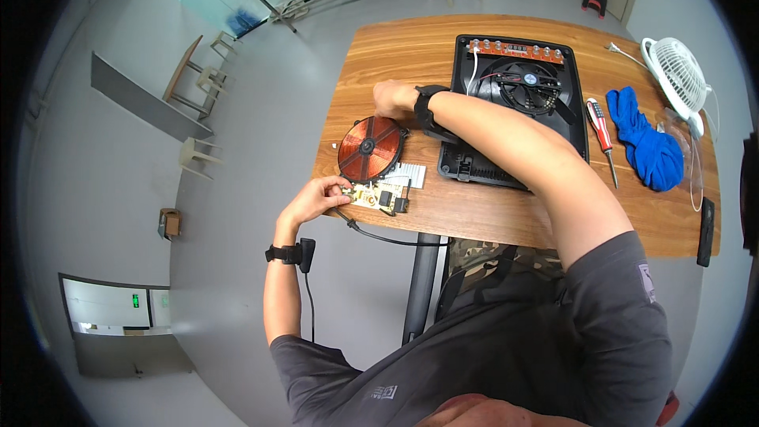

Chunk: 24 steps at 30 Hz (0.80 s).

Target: The person uses a screwdriver to remove screws from the bottom of a black electronic device, then lifts off the cover to reveal the internal fan and circuitry. They continue to unscrew and remove internal components, including the fan and a circuit board, placing them on the table.

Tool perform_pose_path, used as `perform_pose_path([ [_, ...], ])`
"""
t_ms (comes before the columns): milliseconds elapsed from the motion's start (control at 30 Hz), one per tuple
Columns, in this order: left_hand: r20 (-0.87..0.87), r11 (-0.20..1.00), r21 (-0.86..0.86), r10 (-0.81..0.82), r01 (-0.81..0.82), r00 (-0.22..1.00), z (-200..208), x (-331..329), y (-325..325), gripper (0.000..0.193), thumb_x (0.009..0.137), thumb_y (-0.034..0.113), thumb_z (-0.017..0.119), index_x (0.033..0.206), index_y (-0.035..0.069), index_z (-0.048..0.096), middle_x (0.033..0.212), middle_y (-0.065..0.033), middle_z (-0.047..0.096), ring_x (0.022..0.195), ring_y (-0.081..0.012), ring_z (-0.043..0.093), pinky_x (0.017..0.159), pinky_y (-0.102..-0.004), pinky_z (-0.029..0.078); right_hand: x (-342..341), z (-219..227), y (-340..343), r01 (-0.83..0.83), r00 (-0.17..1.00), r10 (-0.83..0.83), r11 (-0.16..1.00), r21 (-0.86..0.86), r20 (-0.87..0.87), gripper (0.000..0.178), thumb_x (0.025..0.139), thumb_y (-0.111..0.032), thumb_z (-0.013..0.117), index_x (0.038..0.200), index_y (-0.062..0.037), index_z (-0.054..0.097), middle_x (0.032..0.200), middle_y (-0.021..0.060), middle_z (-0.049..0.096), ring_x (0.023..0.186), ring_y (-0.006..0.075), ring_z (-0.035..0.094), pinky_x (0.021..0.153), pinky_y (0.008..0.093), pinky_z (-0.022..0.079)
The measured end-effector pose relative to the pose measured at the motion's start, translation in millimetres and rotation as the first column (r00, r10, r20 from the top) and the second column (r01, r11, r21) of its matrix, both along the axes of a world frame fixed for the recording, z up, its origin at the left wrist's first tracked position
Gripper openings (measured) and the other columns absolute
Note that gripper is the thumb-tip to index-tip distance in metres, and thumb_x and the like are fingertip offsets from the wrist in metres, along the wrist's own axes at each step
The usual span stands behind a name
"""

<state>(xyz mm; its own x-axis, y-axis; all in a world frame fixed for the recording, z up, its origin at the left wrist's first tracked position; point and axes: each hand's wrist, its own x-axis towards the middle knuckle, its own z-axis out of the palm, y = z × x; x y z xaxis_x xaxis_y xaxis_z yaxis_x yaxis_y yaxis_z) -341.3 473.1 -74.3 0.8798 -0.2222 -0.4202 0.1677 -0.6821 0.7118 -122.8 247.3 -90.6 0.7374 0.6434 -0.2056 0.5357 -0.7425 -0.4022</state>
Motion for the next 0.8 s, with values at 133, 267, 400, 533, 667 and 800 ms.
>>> perform_pose_path([
  [133,0.024,0.998,0.016,-0.065,0.064,0.998,-1,5,6,0.024,0.093,0.009,0.074,0.114,-0.001,0.068,0.08,0.007,0.056,0.072,-0.003,0.052,0.066,-0.0205,0.047,5,37,-38,-0.1,0.98,0.084,0.992,0.083,0.181,0.03,0.081,-0.021,0.066,0.096,0.0031,0.076,0.1,0.0251,0.073,0.095,0.0385,0.071,0.082,0.0447,0.056],
  [267,0.075,0.996,0.084,-0.044,0.038,0.996,12,3,10,0.021,0.096,0.011,0.07,0.112,-0.002,0.069,0.088,0.0026,0.066,0.077,-0.005,0.058,0.071,-0.0223,0.051,22,70,-108,-0.142,0.958,0.117,0.987,0.078,0.261,0.028,0.084,-0.026,0.068,0.095,-0.0015,0.076,0.095,0.0211,0.074,0.088,0.0353,0.07,0.081,0.0438,0.055],
  [400,0.269,0.985,0.168,-0.011,-0.035,0.963,34,1,7,0.018,0.097,0.015,0.068,0.105,0.0,0.072,0.084,-0.0047,0.074,0.075,-0.0106,0.065,0.07,-0.0286,0.054,21,89,-205,0.046,0.983,-0.069,0.99,0.134,0.172,0.028,0.087,-0.029,0.073,0.095,-0.0023,0.076,0.084,0.0142,0.075,0.078,0.0273,0.07,0.073,0.0403,0.055],
  [533,0.406,0.944,0.327,-0.173,0.034,0.897,57,18,-30,0.021,0.094,0.017,0.068,0.101,-0.002,0.071,0.082,-0.0121,0.072,0.074,-0.0174,0.066,0.071,-0.0336,0.054,-1,91,-311,0.227,0.954,-0.234,0.972,0.059,0.187,0.032,0.088,-0.032,0.075,0.09,-0.0006,0.072,0.077,0.0168,0.07,0.074,0.028,0.068,0.071,0.0395,0.054],
  [667,0.401,0.9,0.379,-0.369,0.215,0.838,71,43,-101,0.022,0.093,0.017,0.067,0.101,-0.003,0.071,0.086,-0.0176,0.073,0.077,-0.0282,0.07,0.074,-0.037,0.055,-34,71,-399,0.313,0.922,-0.272,0.943,-0.116,0.275,0.035,0.089,-0.033,0.075,0.09,0.0012,0.072,0.082,0.0234,0.07,0.081,0.037,0.069,0.074,0.0459,0.054],
  [800,0.369,0.901,0.305,-0.411,0.309,0.833,71,69,-156,0.021,0.093,0.017,0.067,0.101,-0.002,0.071,0.084,-0.0181,0.072,0.077,-0.0296,0.07,0.074,-0.0369,0.055,-66,49,-428,0.426,0.891,-0.352,0.865,-0.264,0.285,0.042,0.09,-0.039,0.07,0.094,0.0027,0.074,0.092,0.0264,0.072,0.089,0.0442,0.069,0.081,0.0487,0.055],
])
